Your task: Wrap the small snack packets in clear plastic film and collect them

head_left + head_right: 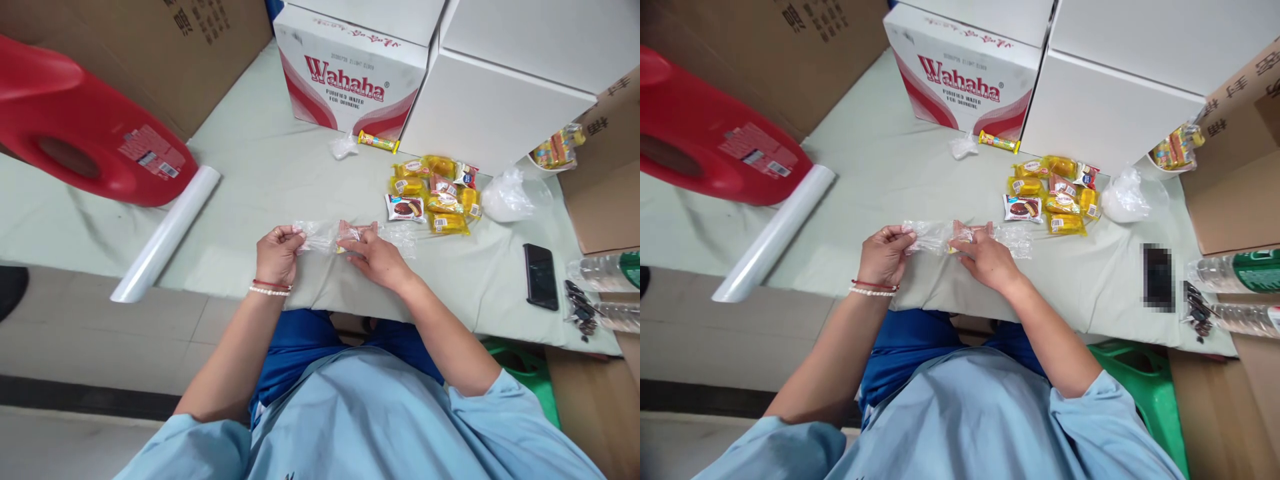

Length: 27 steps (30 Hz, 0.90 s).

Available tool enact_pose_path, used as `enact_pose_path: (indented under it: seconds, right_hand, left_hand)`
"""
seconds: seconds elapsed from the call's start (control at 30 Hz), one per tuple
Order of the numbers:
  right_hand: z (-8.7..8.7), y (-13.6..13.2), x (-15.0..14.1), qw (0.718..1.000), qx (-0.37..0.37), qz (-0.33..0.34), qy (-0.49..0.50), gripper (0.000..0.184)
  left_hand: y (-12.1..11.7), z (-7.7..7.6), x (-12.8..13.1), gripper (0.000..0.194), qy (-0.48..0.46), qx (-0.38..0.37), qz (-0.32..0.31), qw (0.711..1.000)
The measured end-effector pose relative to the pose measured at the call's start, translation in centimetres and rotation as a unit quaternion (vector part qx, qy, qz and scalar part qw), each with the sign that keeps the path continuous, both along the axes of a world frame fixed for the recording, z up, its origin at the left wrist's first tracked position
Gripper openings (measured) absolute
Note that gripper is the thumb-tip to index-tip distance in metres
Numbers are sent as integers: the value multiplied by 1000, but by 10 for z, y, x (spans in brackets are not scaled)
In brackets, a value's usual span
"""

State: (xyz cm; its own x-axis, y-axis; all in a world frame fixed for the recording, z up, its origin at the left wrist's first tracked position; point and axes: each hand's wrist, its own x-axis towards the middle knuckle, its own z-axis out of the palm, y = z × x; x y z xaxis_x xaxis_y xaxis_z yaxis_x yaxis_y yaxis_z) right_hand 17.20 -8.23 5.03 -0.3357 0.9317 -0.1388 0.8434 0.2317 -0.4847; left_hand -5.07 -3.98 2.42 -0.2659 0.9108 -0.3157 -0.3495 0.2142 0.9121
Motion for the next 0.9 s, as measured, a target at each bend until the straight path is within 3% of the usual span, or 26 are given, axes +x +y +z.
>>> enact_pose_path:
  seconds: [0.1, 0.2, 0.33, 0.5, 0.67, 0.77, 0.9]
  right_hand:
    - [4, 1, -5, 999, -10, -19, -29, 40]
    - [3, 1, -8, 999, -8, -29, -38, 36]
    - [-8, 2, -6, 1000, 25, -2, 2, 30]
    - [-17, 1, 1, 992, 80, 51, 80, 33]
    - [-6, -7, 8, 990, 30, 92, 106, 44]
    - [-7, -12, 8, 984, -1, 132, 121, 42]
    - [-16, -22, 6, 986, -13, 117, 119, 35]
  left_hand:
    - [-15, 15, 15, 30, 34, 52, -30, 998]
    - [-29, 27, 37, 22, 103, 84, -114, 985]
    - [-23, 31, 62, 15, 151, 91, -198, 964]
    - [10, 28, 72, 13, 215, 73, -316, 921]
    - [23, 18, 71, 18, 308, 71, -370, 874]
    - [18, 7, 72, 25, 356, 144, -375, 844]
    - [5, -9, 72, 33, 408, 295, -391, 771]
